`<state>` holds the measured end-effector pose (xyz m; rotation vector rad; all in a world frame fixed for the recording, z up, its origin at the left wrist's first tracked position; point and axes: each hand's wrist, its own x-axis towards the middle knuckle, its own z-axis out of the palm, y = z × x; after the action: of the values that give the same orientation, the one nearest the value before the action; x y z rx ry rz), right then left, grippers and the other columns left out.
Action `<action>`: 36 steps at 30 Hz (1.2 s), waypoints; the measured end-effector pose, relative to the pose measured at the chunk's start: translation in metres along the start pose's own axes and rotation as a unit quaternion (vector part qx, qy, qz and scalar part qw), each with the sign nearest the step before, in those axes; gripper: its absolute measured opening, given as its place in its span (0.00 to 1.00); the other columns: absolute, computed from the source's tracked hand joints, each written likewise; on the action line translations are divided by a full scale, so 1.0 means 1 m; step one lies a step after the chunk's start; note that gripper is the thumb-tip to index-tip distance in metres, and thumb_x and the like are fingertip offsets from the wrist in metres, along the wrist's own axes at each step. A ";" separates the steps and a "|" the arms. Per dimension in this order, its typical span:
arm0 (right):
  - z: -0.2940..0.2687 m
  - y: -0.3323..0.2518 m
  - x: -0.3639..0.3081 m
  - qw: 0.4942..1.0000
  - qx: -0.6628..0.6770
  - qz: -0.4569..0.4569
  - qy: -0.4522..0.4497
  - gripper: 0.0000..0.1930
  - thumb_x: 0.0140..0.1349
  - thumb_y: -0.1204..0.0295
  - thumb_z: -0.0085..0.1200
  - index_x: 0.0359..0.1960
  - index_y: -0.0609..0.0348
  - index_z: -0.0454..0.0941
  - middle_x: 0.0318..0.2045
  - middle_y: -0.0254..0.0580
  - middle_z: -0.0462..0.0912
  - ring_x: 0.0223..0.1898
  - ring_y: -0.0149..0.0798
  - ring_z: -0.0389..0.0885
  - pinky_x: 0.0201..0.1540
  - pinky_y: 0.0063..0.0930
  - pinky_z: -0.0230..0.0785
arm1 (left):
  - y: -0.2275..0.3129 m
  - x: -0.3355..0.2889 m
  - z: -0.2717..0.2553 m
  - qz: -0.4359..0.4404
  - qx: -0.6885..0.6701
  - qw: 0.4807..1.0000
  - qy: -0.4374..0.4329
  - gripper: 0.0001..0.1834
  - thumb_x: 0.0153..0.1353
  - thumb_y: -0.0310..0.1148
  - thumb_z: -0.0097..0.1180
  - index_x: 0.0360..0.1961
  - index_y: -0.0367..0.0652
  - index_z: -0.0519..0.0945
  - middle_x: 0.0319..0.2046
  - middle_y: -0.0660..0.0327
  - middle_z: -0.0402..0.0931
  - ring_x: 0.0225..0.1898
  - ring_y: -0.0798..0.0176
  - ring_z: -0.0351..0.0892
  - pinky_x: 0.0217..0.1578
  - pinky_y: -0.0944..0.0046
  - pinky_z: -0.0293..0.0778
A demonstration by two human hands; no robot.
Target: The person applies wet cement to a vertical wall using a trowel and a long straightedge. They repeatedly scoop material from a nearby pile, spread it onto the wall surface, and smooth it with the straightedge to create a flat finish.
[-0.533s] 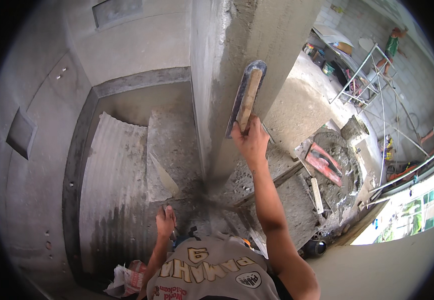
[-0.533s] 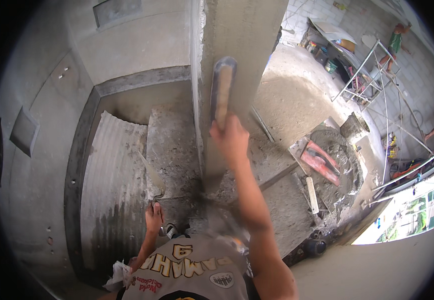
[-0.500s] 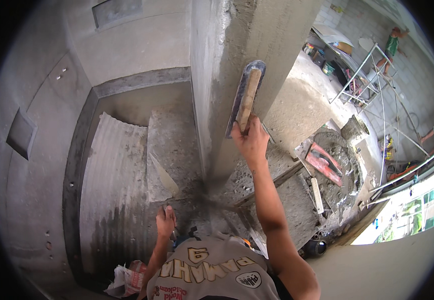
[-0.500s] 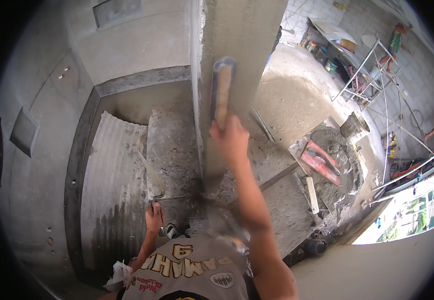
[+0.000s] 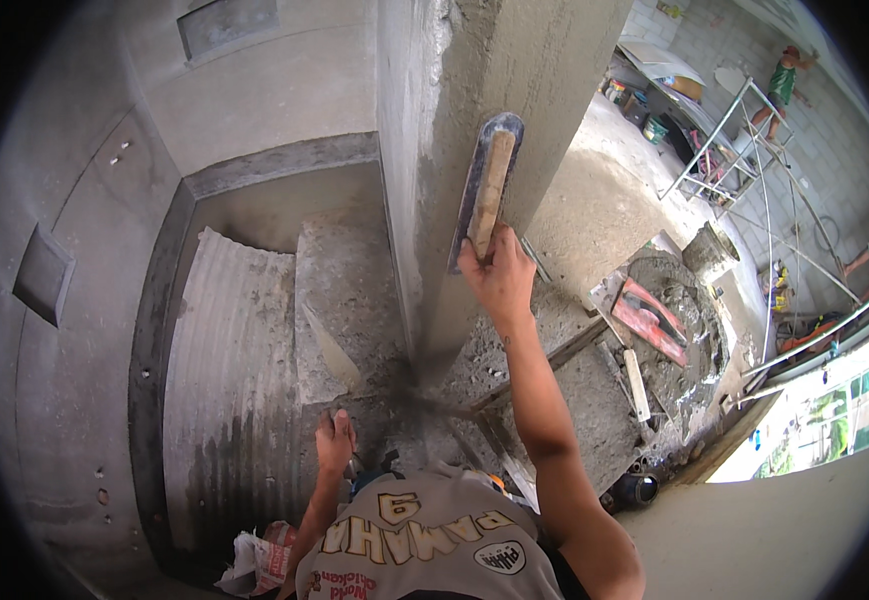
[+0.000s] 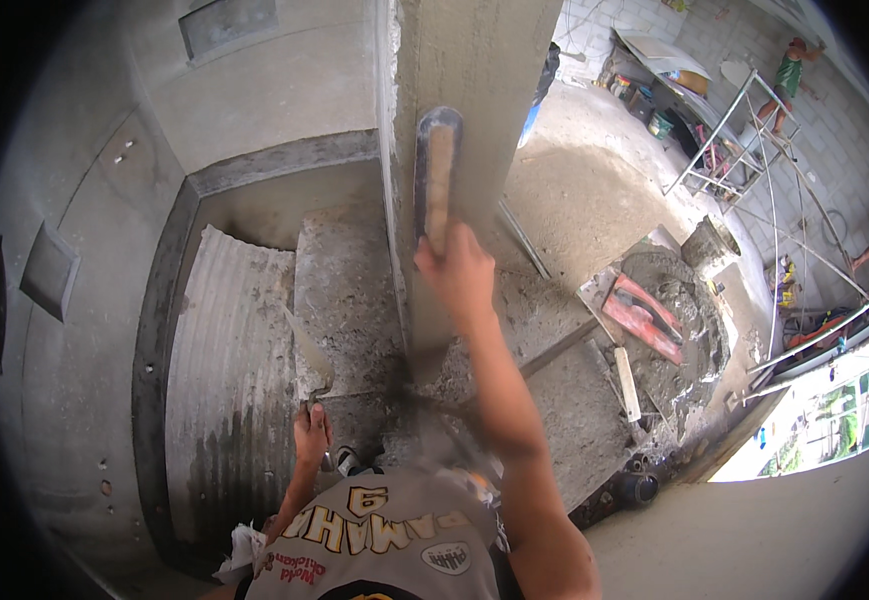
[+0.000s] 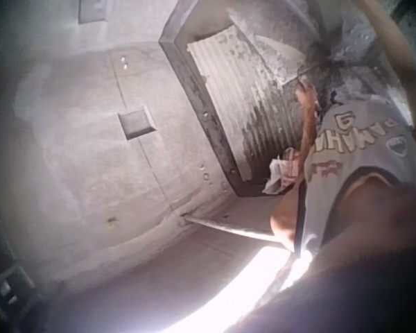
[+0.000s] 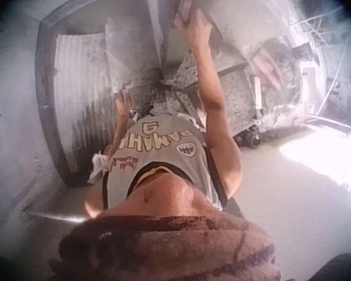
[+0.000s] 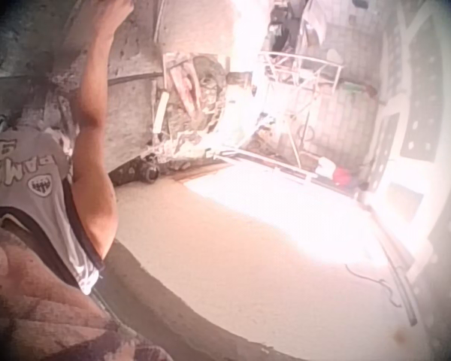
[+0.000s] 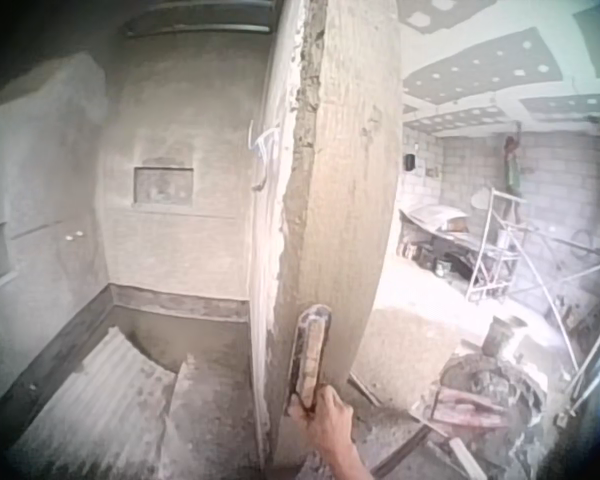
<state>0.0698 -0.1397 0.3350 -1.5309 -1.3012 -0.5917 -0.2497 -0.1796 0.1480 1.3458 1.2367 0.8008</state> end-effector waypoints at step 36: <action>-0.016 -0.026 0.009 0.987 0.013 0.103 -0.125 0.19 0.56 0.66 0.61 0.38 0.69 0.69 0.18 0.45 0.79 0.18 0.37 0.79 0.22 0.26 0.68 | 0.197 0.045 0.049 -0.089 -0.029 0.943 -0.318 0.20 0.69 0.41 0.37 0.54 0.36 0.64 0.18 0.66 0.63 0.16 0.73 0.64 0.15 0.68 0.66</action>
<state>0.0522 -0.1524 0.3580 -1.7322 -1.3085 -0.2556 -0.1483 -0.1243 0.3214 1.2799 0.7921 0.2319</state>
